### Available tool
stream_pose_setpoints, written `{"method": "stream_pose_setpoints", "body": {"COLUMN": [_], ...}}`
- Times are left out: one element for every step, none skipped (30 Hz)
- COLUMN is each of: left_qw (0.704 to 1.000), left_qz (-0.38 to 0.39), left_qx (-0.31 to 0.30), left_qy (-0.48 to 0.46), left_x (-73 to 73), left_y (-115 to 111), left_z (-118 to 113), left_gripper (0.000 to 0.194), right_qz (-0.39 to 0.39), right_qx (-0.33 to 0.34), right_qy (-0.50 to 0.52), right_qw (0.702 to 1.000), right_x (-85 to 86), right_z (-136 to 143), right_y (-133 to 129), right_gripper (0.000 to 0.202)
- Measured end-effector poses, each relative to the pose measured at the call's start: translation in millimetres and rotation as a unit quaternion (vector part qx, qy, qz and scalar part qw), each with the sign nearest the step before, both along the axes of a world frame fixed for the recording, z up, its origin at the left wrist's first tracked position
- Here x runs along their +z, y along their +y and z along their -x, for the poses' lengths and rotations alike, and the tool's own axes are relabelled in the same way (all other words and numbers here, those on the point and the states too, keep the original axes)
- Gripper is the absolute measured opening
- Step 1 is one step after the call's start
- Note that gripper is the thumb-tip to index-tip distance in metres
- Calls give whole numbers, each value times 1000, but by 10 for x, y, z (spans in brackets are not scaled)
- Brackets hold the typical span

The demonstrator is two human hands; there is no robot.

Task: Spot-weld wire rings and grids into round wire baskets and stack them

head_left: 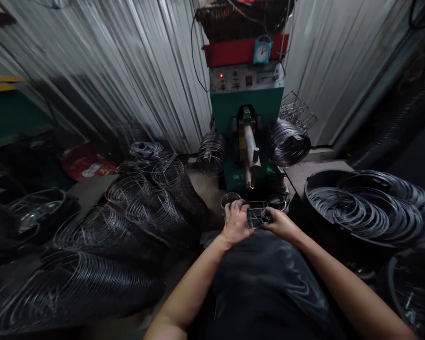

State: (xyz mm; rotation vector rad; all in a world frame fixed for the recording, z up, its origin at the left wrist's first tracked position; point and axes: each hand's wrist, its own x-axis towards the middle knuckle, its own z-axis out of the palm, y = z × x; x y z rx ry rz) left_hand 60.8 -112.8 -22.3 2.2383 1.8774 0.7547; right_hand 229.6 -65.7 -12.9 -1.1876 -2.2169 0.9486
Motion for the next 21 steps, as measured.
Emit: {"method": "stream_pose_setpoints", "body": {"left_qw": [1000, 1000, 999, 999, 998, 998, 997, 997, 996, 995, 995, 995, 996, 996, 997, 997, 998, 998, 998, 998, 997], "left_qz": [6, 10, 14, 17, 19, 23, 28, 34, 41, 46, 48, 47, 42, 36, 29, 25, 21, 20, 20, 22, 26], "left_qx": [-7, -12, -14, -14, -12, -9, -7, -6, -4, -2, 0, 1, 2, 3, 5, 8, 12, 15, 16, 15, 13], "left_qy": [-11, -23, -35, -45, -54, -62, -69, -75, -81, -85, -87, -87, -84, -79, -72, -66, -61, -59, -60, -64, -70], "left_x": [-17, -34, -53, -72, -91, -110, -126, -139, -148, -153, -153, -150, -145, -139, -134, -131, -132, -136, -144, -154, -166], "left_y": [29, 58, 87, 116, 144, 171, 197, 222, 244, 263, 279, 290, 298, 302, 303, 303, 302, 303, 305, 311, 321], "left_z": [-2, 0, 5, 12, 21, 31, 42, 52, 61, 66, 66, 61, 51, 36, 20, 3, -11, -20, -21, -15, 0], "left_gripper": [69, 68, 68, 68, 68, 68, 69, 70, 70, 71, 70, 70, 69, 68, 67, 66, 66, 66, 67, 67, 68], "right_qz": [-23, -42, -54, -60, -62, -63, -66, -69, -75, -82, -91, -100, -110, -118, -124, -129, -131, -129, -125, -119, -110], "right_qx": [-20, -38, -50, -53, -46, -32, -15, 0, 8, 10, 4, -7, -22, -37, -50, -61, -67, -69, -65, -54, -38], "right_qy": [2, 6, 13, 24, 37, 51, 62, 68, 70, 68, 63, 57, 52, 47, 43, 40, 39, 42, 48, 55, 61], "right_qw": [1000, 998, 997, 997, 996, 996, 996, 995, 995, 994, 994, 993, 992, 991, 990, 989, 988, 988, 989, 990, 991], "right_x": [-58, -112, -159, -198, -228, -251, -267, -280, -291, -302, -315, -329, -347, -366, -386, -406, -423, -438, -447, -449, -444], "right_z": [35, 59, 72, 75, 71, 62, 50, 39, 30, 25, 27, 34, 46, 61, 78, 95, 108, 117, 120, 117, 108], "right_y": [14, 20, 22, 23, 26, 32, 42, 54, 68, 81, 91, 99, 104, 105, 105, 103, 102, 103, 105, 111, 120], "right_gripper": [10, 9, 9, 10, 12, 13, 15, 16, 18, 19, 20, 21, 21, 21, 20, 19, 17, 16, 16, 16, 18]}}
